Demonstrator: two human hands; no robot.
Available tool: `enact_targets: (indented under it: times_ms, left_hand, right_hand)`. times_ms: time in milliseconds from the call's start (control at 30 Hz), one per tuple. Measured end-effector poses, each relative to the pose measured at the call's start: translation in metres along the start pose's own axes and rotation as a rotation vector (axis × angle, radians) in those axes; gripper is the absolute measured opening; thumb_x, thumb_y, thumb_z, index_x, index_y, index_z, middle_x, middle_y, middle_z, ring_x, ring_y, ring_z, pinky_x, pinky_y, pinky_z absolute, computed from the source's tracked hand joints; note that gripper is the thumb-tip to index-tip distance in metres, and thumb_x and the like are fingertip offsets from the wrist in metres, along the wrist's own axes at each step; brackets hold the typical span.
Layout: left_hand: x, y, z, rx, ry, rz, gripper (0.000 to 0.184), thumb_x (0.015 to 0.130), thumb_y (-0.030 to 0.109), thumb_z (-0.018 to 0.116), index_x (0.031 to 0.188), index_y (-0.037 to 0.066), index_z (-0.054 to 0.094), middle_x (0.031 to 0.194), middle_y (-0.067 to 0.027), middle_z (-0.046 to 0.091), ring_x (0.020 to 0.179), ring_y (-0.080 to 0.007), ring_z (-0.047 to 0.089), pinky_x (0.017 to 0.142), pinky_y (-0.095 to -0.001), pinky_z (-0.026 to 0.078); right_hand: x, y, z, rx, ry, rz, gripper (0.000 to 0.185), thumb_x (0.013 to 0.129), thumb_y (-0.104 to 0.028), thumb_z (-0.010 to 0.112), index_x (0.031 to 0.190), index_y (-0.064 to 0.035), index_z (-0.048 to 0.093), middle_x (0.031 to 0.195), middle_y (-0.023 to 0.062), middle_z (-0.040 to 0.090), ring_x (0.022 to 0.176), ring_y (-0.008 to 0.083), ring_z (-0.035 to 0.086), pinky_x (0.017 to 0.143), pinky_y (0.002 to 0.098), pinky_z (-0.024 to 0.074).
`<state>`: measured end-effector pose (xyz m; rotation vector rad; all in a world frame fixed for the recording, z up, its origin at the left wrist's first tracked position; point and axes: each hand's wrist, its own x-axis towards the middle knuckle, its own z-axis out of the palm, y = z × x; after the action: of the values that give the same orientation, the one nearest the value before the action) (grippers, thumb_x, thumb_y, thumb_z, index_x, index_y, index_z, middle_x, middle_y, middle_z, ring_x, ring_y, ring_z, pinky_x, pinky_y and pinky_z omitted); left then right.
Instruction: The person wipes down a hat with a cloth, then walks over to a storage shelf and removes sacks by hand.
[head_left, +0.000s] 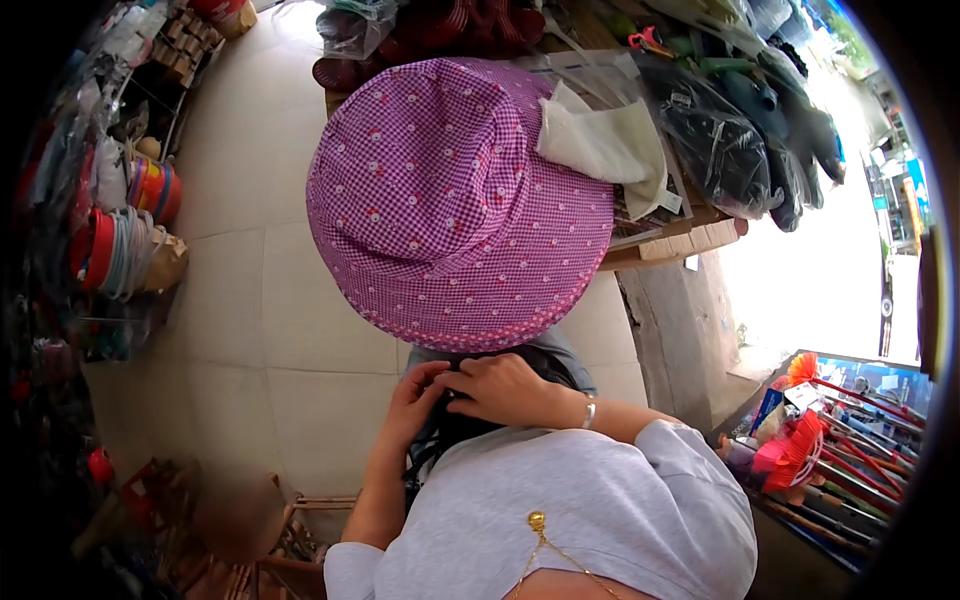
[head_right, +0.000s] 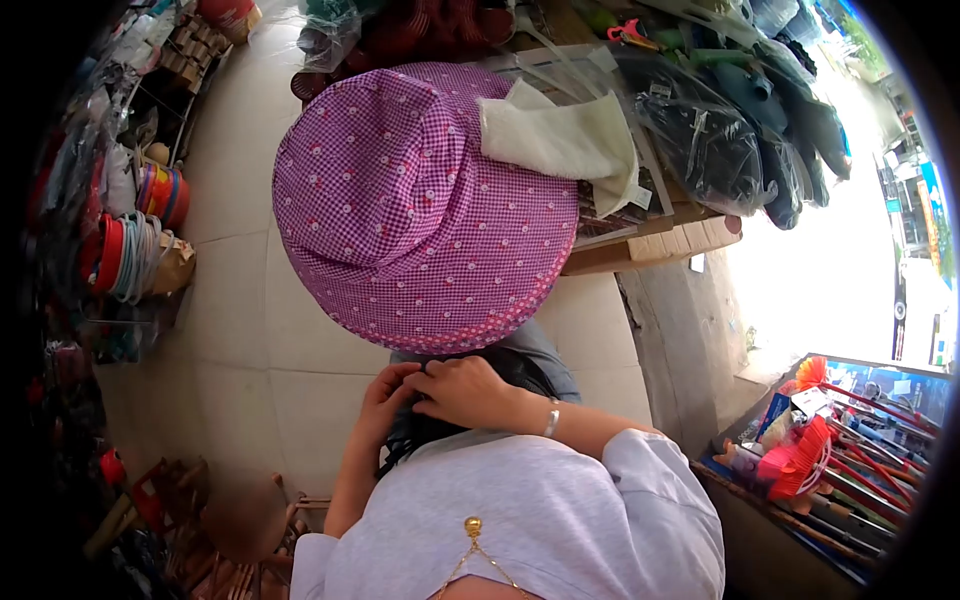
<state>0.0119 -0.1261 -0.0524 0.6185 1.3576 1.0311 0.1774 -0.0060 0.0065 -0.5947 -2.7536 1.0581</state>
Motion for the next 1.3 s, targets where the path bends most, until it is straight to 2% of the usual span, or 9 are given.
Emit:
enact_targets:
  times_ms: [133,267,567,767,900,933,1033,1133,1300]
  left_hand:
    - [-0.007,0.003,0.002,0.025,0.057,-0.025,0.029,0.094,0.004,0.052,0.122,0.0,0.055,0.111,-0.0065,0.063,0.105,-0.0141,0.058,0.093,-0.0281,0.045]
    - [-0.013,-0.007,-0.002,0.001,0.103,-0.03,0.029,0.093,0.004,0.051,0.122,0.0,0.055,0.111,-0.0068,0.063,0.105,-0.015,0.058,0.094,-0.0292,0.044]
    - [-0.008,-0.012,-0.009,-0.089,0.096,-0.029,0.03,0.094,0.005,0.051,0.124,0.001,0.055,0.112,-0.007,0.063,0.105,-0.0146,0.058,0.094,-0.0282,0.044]
    - [-0.007,-0.013,-0.014,-0.065,0.12,0.024,0.03,0.093,0.005,0.052,0.123,0.001,0.055,0.11,-0.0069,0.064,0.101,-0.014,0.06,0.091,-0.028,0.046]
    - [-0.008,-0.008,-0.01,-0.016,0.089,0.062,0.033,0.09,0.002,0.057,0.123,0.002,0.056,0.111,-0.0063,0.063,0.101,-0.0126,0.059,0.089,-0.0257,0.046]
    - [-0.008,-0.005,-0.009,0.015,0.063,0.06,0.034,0.09,0.003,0.057,0.124,0.002,0.055,0.113,-0.0073,0.063,0.102,-0.0146,0.059,0.091,-0.0277,0.045]
    - [-0.008,0.017,0.003,0.192,-0.038,0.137,0.037,0.088,0.005,0.062,0.123,0.0,0.054,0.116,-0.0088,0.061,0.106,-0.0181,0.059,0.096,-0.0304,0.045]
    - [-0.013,0.044,0.019,0.317,-0.13,0.146,0.04,0.083,0.005,0.068,0.121,0.001,0.056,0.116,-0.0085,0.06,0.108,-0.0193,0.058,0.097,-0.0319,0.044]
    - [-0.008,0.05,0.04,0.626,-0.121,0.368,0.04,0.075,0.001,0.07,0.114,0.005,0.06,0.115,-0.0092,0.06,0.11,-0.025,0.058,0.095,-0.0344,0.045]
  right_hand:
    - [0.027,-0.004,0.004,-0.101,-0.358,0.049,0.042,0.083,-0.045,0.064,0.099,-0.0057,0.062,0.074,0.011,0.065,0.068,0.029,0.066,0.062,0.0402,0.051]
    - [0.029,0.003,0.008,-0.061,-0.348,-0.019,0.043,0.082,-0.044,0.064,0.096,-0.0039,0.06,0.069,0.011,0.065,0.066,0.029,0.066,0.06,0.0415,0.0495]
    - [0.015,-0.005,0.013,0.211,0.065,0.01,0.014,0.082,-0.019,0.066,0.086,-0.0089,0.058,0.066,0.0085,0.063,0.062,0.0307,0.063,0.055,0.0413,0.0477]
    - [-0.044,0.034,-0.018,0.076,0.225,0.426,0.013,0.084,-0.023,0.063,0.093,-0.0151,0.058,0.067,0.01,0.063,0.062,0.0324,0.064,0.055,0.0461,0.0498]
    - [-0.104,0.082,-0.031,0.42,0.229,0.704,0.019,0.082,-0.017,0.069,0.091,-0.0059,0.056,0.073,0.0132,0.066,0.069,0.0275,0.068,0.062,0.0359,0.0511]
    - [-0.11,0.079,-0.039,0.347,0.096,0.826,0.019,0.084,-0.019,0.068,0.092,-0.0056,0.056,0.075,0.0142,0.066,0.068,0.0287,0.065,0.061,0.0368,0.0496]
    - [-0.121,0.071,-0.063,0.052,-0.281,0.769,0.03,0.088,-0.026,0.062,0.111,-0.0091,0.052,0.075,0.015,0.066,0.078,0.0355,0.065,0.07,0.0435,0.0494]
    - [-0.124,0.068,-0.095,-0.069,-0.322,0.525,0.034,0.084,-0.017,0.066,0.116,-0.0069,0.058,0.089,0.0131,0.065,0.079,0.0278,0.066,0.071,0.04,0.0511]
    - [-0.086,0.031,-0.084,0.054,-0.152,0.003,0.039,0.077,-0.022,0.073,0.112,-0.008,0.064,0.097,0.0071,0.061,0.092,0.0237,0.06,0.079,0.0363,0.0501]
